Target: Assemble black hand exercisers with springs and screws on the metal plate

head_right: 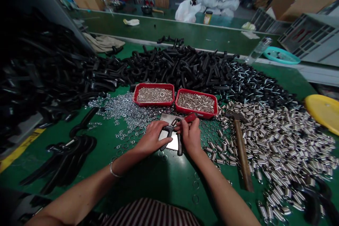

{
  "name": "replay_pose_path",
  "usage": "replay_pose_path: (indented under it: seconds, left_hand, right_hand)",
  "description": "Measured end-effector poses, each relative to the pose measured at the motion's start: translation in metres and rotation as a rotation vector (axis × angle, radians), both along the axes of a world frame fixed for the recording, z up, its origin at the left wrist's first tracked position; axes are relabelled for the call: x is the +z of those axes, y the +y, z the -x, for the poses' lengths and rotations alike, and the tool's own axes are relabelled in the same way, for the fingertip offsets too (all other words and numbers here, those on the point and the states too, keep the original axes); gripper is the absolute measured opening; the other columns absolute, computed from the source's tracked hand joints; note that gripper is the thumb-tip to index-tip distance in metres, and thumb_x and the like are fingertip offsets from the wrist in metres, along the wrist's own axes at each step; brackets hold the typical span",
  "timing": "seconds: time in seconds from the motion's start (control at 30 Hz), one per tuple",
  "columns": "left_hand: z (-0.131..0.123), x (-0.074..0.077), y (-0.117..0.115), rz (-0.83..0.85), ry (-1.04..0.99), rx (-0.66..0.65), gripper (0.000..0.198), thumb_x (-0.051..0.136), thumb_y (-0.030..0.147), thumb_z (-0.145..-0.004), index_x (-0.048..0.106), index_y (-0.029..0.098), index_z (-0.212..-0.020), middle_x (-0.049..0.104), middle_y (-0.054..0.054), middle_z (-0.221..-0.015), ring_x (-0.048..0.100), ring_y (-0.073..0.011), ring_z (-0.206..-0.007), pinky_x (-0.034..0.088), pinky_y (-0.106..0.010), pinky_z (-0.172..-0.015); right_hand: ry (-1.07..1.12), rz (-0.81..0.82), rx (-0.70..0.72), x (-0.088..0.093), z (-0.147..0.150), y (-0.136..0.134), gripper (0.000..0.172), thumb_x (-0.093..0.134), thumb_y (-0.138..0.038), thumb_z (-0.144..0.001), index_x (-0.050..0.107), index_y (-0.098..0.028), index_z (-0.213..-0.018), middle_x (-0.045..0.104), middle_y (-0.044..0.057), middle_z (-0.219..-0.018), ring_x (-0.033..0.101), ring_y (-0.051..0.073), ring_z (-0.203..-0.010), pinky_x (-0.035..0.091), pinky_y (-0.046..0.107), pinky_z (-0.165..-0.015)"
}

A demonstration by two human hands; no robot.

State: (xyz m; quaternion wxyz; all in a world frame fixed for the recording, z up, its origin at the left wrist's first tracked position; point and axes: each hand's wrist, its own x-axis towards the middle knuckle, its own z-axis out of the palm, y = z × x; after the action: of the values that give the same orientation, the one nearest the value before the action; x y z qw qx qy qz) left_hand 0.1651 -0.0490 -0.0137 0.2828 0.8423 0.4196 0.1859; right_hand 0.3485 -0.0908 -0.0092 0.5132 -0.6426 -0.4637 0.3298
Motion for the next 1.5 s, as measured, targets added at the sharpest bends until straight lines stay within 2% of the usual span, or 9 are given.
replay_pose_path:
  seconds: [0.1,0.17,0.33,0.4,0.47,0.57,0.77,1.23,1.5]
  left_hand:
    - [0.0,-0.001,-0.001,0.002,0.007,-0.006,0.053,0.072,0.041,-0.084,0.049,0.023,-0.129,0.056,-0.01,-0.129,0.047,-0.0308,-0.123,0.038,-0.048,-0.105]
    - [-0.001,0.0,-0.001,-0.001,0.009,-0.01,0.054,0.071,0.043,-0.085,0.049,0.022,-0.129,0.055,-0.011,-0.13,0.047,-0.031,-0.123,0.038,-0.049,-0.105]
    - [-0.001,0.002,-0.002,-0.008,0.007,0.002,0.051,0.072,0.04,-0.084,0.05,0.02,-0.126,0.057,-0.011,-0.126,0.048,-0.0305,-0.121,0.038,-0.048,-0.104]
    - [-0.001,0.002,-0.002,-0.011,0.01,0.001,0.052,0.072,0.04,-0.084,0.05,0.019,-0.126,0.057,-0.011,-0.126,0.048,-0.0306,-0.121,0.038,-0.047,-0.105]
    - [0.0,0.001,-0.002,-0.013,0.012,-0.004,0.053,0.072,0.041,-0.084,0.049,0.02,-0.127,0.056,-0.011,-0.128,0.047,-0.0307,-0.122,0.037,-0.047,-0.106]
    - [0.0,0.0,-0.001,0.002,0.021,0.005,0.053,0.072,0.043,-0.084,0.049,0.021,-0.127,0.055,-0.01,-0.129,0.047,-0.031,-0.123,0.037,-0.048,-0.106]
    - [-0.001,-0.001,0.0,0.009,0.036,-0.002,0.054,0.072,0.045,-0.084,0.049,0.021,-0.127,0.055,-0.011,-0.13,0.046,-0.0311,-0.124,0.037,-0.048,-0.106]
    - [0.0,-0.001,0.001,0.02,0.027,-0.002,0.054,0.071,0.046,-0.084,0.049,0.021,-0.127,0.056,-0.01,-0.13,0.047,-0.0313,-0.123,0.036,-0.049,-0.106]
    - [0.0,0.0,-0.001,0.018,0.009,0.005,0.054,0.072,0.044,-0.083,0.05,0.023,-0.128,0.055,-0.01,-0.13,0.047,-0.0314,-0.124,0.036,-0.049,-0.107]
  right_hand:
    - [-0.33,0.076,0.048,0.005,0.004,0.001,0.03,0.05,-0.051,-0.093,0.04,-0.025,-0.103,0.072,0.012,-0.086,0.072,0.032,-0.076,0.056,0.043,-0.067]
    - [-0.436,0.103,0.097,0.011,0.006,0.011,0.033,0.052,-0.05,-0.091,0.043,-0.023,-0.107,0.072,0.011,-0.082,0.072,0.033,-0.075,0.054,0.041,-0.066]
    - [0.08,0.062,0.246,0.032,-0.006,0.045,0.041,0.041,-0.063,-0.094,0.047,-0.023,-0.101,0.069,0.004,-0.076,0.066,0.02,-0.057,0.053,0.031,-0.052]
    - [0.27,-0.018,0.21,0.035,-0.014,0.047,0.041,0.037,-0.064,-0.095,0.044,-0.024,-0.099,0.07,0.004,-0.081,0.068,0.018,-0.061,0.055,0.03,-0.054]
    - [0.363,-0.091,0.163,0.033,-0.02,0.04,0.037,0.048,-0.061,-0.094,0.041,-0.026,-0.1,0.072,0.002,-0.086,0.071,0.018,-0.067,0.058,0.031,-0.059]
    - [0.312,-0.082,0.14,0.02,-0.02,0.021,0.036,0.061,-0.052,-0.091,0.038,-0.027,-0.101,0.073,0.001,-0.087,0.072,0.018,-0.068,0.06,0.032,-0.062]
    - [0.254,-0.054,0.092,-0.004,-0.011,0.008,0.032,0.058,-0.05,-0.094,0.037,-0.026,-0.103,0.073,0.001,-0.088,0.073,0.019,-0.068,0.059,0.031,-0.06]
    - [0.262,-0.042,0.08,0.003,-0.01,0.004,0.031,0.057,-0.049,-0.095,0.038,-0.026,-0.102,0.073,0.002,-0.087,0.074,0.02,-0.068,0.059,0.032,-0.062]
    - [0.099,-0.081,-0.004,-0.003,0.003,-0.009,0.028,0.057,-0.045,-0.095,0.037,-0.028,-0.104,0.074,0.007,-0.097,0.075,0.025,-0.075,0.06,0.04,-0.07]
